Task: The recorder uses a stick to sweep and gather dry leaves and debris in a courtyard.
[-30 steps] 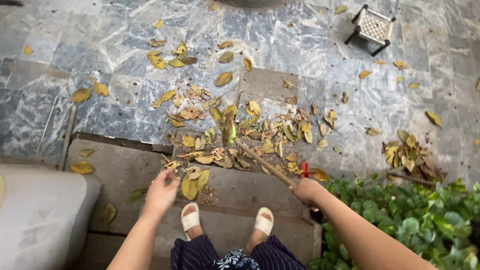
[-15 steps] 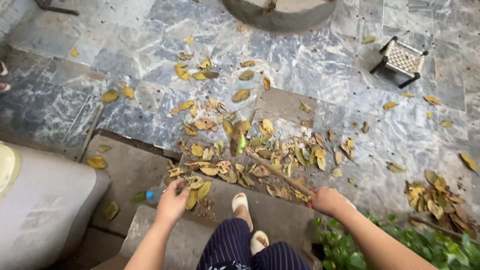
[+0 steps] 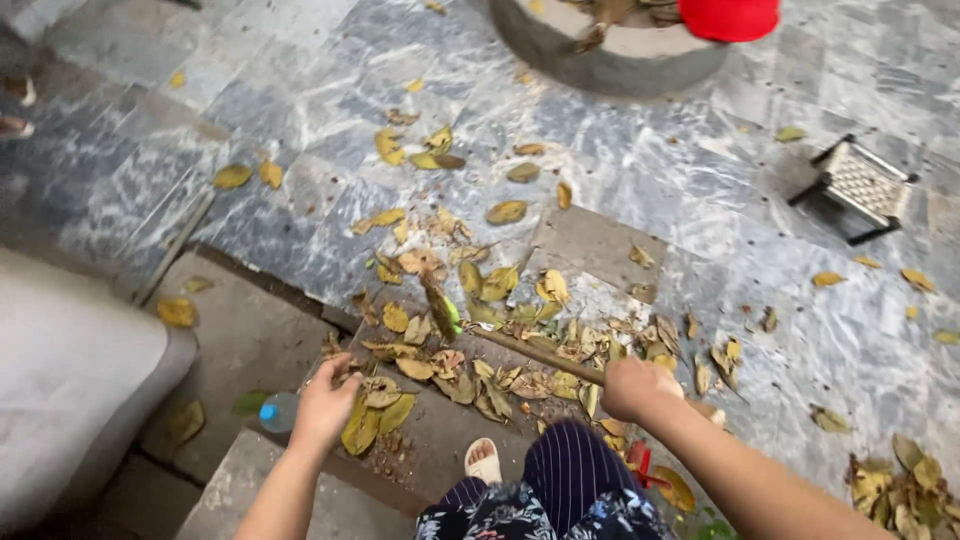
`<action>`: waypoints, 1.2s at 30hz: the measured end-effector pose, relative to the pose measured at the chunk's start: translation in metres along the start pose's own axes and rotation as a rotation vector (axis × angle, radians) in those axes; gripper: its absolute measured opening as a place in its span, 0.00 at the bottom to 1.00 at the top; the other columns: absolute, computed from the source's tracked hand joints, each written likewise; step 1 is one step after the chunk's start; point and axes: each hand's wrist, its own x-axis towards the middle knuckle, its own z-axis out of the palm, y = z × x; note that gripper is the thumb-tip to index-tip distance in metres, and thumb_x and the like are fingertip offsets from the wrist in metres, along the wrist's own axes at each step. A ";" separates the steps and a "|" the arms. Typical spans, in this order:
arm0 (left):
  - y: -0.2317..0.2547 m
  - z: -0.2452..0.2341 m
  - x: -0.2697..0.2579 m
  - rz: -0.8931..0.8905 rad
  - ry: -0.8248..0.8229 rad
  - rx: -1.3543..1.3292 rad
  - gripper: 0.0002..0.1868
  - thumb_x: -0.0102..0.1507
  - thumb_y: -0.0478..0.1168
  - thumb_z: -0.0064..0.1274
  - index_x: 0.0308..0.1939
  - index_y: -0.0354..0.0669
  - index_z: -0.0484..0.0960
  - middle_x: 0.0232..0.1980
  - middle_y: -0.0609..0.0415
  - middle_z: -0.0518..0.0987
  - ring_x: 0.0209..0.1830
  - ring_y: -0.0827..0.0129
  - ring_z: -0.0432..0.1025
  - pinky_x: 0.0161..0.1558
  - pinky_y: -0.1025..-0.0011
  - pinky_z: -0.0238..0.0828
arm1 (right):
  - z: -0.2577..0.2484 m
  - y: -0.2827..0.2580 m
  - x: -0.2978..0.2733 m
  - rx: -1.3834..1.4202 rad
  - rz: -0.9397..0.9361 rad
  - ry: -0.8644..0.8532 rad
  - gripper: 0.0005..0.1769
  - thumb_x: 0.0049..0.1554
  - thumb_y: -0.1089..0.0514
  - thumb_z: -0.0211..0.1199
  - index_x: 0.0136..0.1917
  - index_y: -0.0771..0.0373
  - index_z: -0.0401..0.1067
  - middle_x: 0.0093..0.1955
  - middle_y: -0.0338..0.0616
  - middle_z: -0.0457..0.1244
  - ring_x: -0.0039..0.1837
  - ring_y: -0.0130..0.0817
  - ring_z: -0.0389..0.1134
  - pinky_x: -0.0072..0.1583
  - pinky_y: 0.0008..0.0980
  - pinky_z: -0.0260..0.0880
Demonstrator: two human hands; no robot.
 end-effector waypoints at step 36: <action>-0.032 0.104 -0.266 -0.626 0.511 -0.313 0.27 0.63 0.46 0.53 0.66 0.45 0.76 0.69 0.47 0.75 0.72 0.56 0.67 0.69 0.61 0.63 | -0.021 -0.065 -0.022 -0.566 -0.532 -0.104 0.18 0.67 0.40 0.48 0.55 0.52 0.71 0.40 0.36 0.62 0.35 0.24 0.62 0.36 0.22 0.68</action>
